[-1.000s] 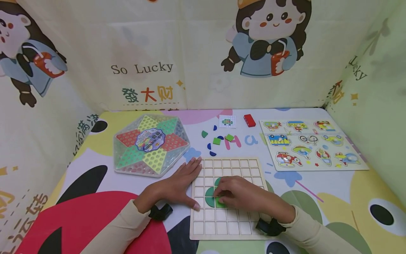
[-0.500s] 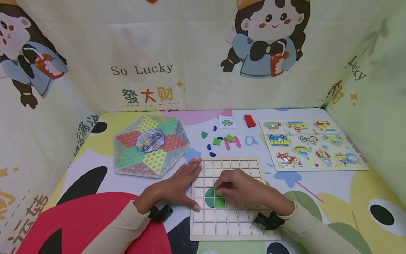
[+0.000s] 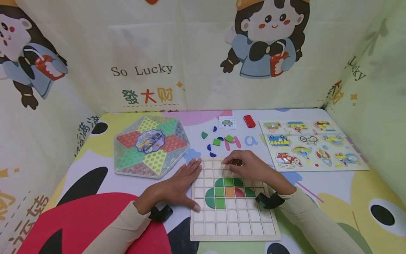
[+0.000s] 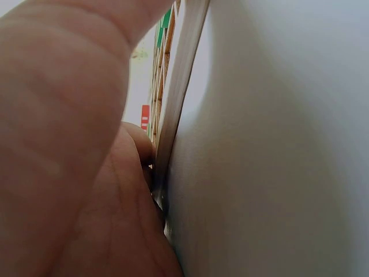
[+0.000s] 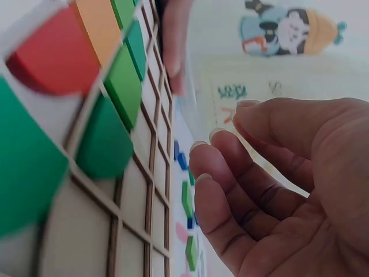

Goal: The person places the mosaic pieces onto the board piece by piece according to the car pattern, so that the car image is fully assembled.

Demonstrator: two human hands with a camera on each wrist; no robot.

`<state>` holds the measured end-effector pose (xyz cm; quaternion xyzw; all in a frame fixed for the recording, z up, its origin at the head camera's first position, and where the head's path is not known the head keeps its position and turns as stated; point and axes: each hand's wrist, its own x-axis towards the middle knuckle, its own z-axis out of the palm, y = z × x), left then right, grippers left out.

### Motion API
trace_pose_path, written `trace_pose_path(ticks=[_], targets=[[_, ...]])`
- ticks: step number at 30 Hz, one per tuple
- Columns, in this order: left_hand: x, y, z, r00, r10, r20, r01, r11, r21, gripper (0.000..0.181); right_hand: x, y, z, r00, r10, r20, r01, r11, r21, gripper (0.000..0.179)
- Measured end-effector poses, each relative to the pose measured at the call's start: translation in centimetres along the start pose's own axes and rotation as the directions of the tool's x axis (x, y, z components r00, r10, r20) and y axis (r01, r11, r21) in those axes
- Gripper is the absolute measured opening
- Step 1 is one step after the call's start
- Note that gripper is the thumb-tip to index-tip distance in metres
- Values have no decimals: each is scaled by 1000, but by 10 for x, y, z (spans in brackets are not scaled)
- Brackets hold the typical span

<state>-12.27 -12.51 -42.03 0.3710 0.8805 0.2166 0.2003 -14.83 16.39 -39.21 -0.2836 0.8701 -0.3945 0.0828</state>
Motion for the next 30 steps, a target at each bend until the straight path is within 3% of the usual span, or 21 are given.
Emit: trace_pose_path(ticks=[7, 13, 21, 30], targets=[[-1, 1, 0, 1000, -5, 1, 5, 1000, -9, 121, 15, 15, -3, 994, 102, -37, -98, 990, 102, 13], [-1, 0, 1, 1000, -9, 2, 9, 1000, -4, 121, 27, 24, -6, 978, 180, -102, -168, 979, 119, 15], [-1, -1, 1, 1000, -6, -2, 6, 1000, -4, 121, 43, 36, -16, 909, 371, -187, -321, 913, 252, 23], [0, -2, 2, 1000, -6, 0, 6, 1000, -7, 122, 57, 49, -21, 866, 418, -273, -346, 896, 278, 26]])
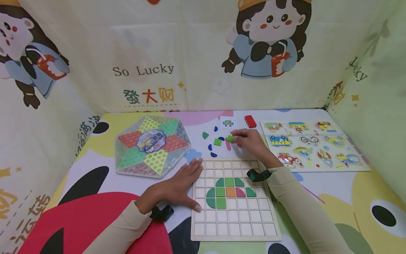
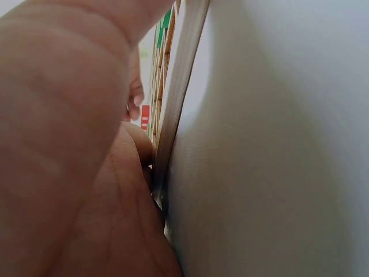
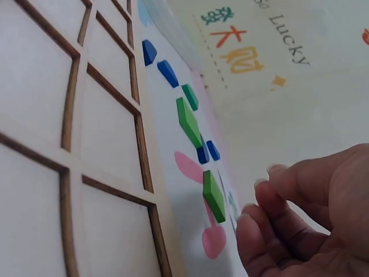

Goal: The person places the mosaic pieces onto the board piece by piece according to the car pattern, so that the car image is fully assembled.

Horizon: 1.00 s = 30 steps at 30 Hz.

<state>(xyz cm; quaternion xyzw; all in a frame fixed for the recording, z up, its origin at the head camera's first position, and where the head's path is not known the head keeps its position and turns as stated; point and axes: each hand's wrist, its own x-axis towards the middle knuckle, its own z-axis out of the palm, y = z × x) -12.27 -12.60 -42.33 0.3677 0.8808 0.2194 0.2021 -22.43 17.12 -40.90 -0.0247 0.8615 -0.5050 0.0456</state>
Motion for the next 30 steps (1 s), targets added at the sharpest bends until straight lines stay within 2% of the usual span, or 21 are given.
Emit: trace_pose_path(ticks=[4, 13, 19, 30], targets=[[0, -1, 0, 1000, -6, 10, 6, 1000, 3, 122, 7, 4, 3, 1000, 8, -25, -9, 1000, -22, 27], [1, 1, -1, 1000, -1, 14, 1, 1000, 4, 122, 17, 9, 8, 999, 20, -26, -22, 997, -74, 34], [1, 2, -3, 1000, -5, 16, 5, 1000, 7, 122, 20, 5, 10, 998, 65, 1, -64, 994, -86, 34], [1, 4, -4, 1000, -3, 11, 3, 1000, 2, 122, 24, 4, 12, 998, 46, 53, -35, 981, -189, 34]])
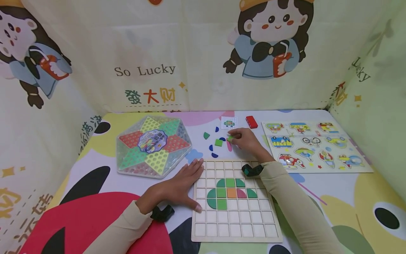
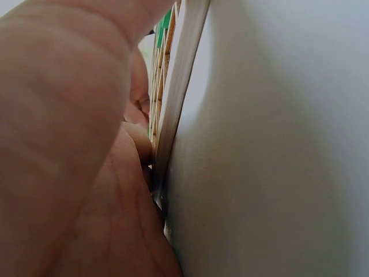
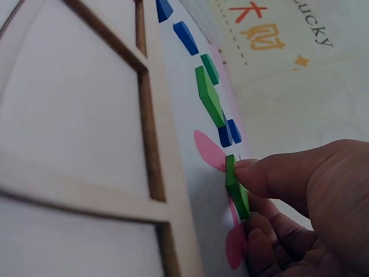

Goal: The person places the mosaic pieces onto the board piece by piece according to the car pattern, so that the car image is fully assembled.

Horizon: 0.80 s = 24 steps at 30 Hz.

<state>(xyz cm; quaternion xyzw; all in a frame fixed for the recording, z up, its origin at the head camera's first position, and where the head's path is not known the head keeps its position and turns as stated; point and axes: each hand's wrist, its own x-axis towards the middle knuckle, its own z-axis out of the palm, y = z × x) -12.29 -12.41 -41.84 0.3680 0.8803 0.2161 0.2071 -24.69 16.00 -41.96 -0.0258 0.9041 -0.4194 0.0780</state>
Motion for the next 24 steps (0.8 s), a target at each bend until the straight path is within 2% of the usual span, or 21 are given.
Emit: trace_pose_path(ticks=[7, 13, 24], targets=[[0, -1, 0, 1000, 7, -5, -7, 1000, 6, 122, 2, 0, 2, 1000, -25, -15, 24, 998, -63, 35], [0, -1, 0, 1000, 4, -5, -4, 1000, 5, 122, 1, -4, 3, 1000, -10, -1, 10, 993, -115, 30], [-1, -1, 0, 1000, 5, -5, -5, 1000, 8, 122, -4, -6, -1, 998, -29, -55, 25, 997, -70, 23]])
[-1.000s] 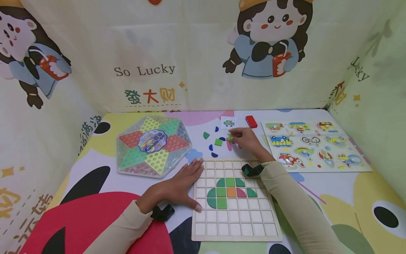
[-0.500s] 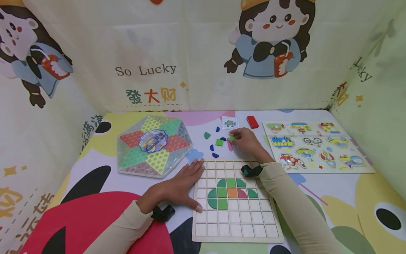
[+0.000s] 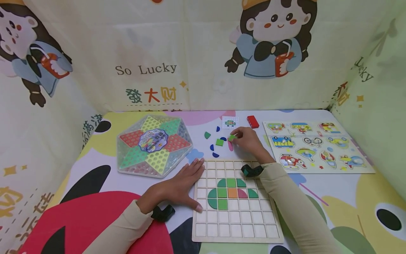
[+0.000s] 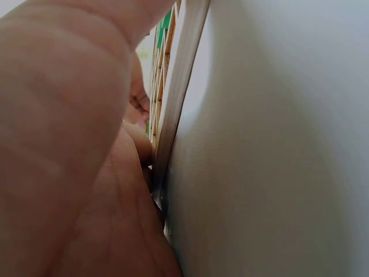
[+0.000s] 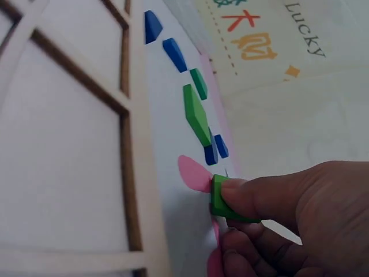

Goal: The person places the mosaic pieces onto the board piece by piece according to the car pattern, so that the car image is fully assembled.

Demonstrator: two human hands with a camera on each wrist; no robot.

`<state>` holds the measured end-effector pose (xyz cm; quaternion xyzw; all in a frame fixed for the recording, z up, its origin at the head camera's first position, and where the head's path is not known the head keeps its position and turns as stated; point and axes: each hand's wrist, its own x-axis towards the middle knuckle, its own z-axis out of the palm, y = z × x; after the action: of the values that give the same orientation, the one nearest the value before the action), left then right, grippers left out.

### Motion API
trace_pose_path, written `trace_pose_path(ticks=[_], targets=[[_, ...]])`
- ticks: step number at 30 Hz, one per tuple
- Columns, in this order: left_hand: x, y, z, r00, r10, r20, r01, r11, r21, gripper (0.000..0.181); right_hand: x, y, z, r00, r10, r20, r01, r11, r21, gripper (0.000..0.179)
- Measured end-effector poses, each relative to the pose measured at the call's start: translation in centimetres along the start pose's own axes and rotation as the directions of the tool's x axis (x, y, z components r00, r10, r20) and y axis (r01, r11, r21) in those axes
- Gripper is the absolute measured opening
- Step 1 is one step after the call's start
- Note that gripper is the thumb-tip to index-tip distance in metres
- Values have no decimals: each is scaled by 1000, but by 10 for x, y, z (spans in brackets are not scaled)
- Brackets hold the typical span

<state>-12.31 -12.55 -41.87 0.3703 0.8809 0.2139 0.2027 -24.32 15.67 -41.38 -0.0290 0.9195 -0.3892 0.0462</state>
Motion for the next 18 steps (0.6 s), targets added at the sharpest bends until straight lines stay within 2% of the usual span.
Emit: trace_pose_path(ticks=[6, 12, 18], targets=[[0, 1, -1, 1000, -2, 6, 2, 1000, 5, 122, -2, 3, -6, 999, 45, 1, -45, 997, 62, 23], [0, 3, -2, 1000, -5, 10, 5, 1000, -3, 122, -7, 9, -14, 999, -1, 34, -2, 997, 73, 22], [-1, 3, -1, 1000, -10, 10, 10, 1000, -8, 121, -10, 13, -23, 999, -20, 34, 16, 995, 101, 21]])
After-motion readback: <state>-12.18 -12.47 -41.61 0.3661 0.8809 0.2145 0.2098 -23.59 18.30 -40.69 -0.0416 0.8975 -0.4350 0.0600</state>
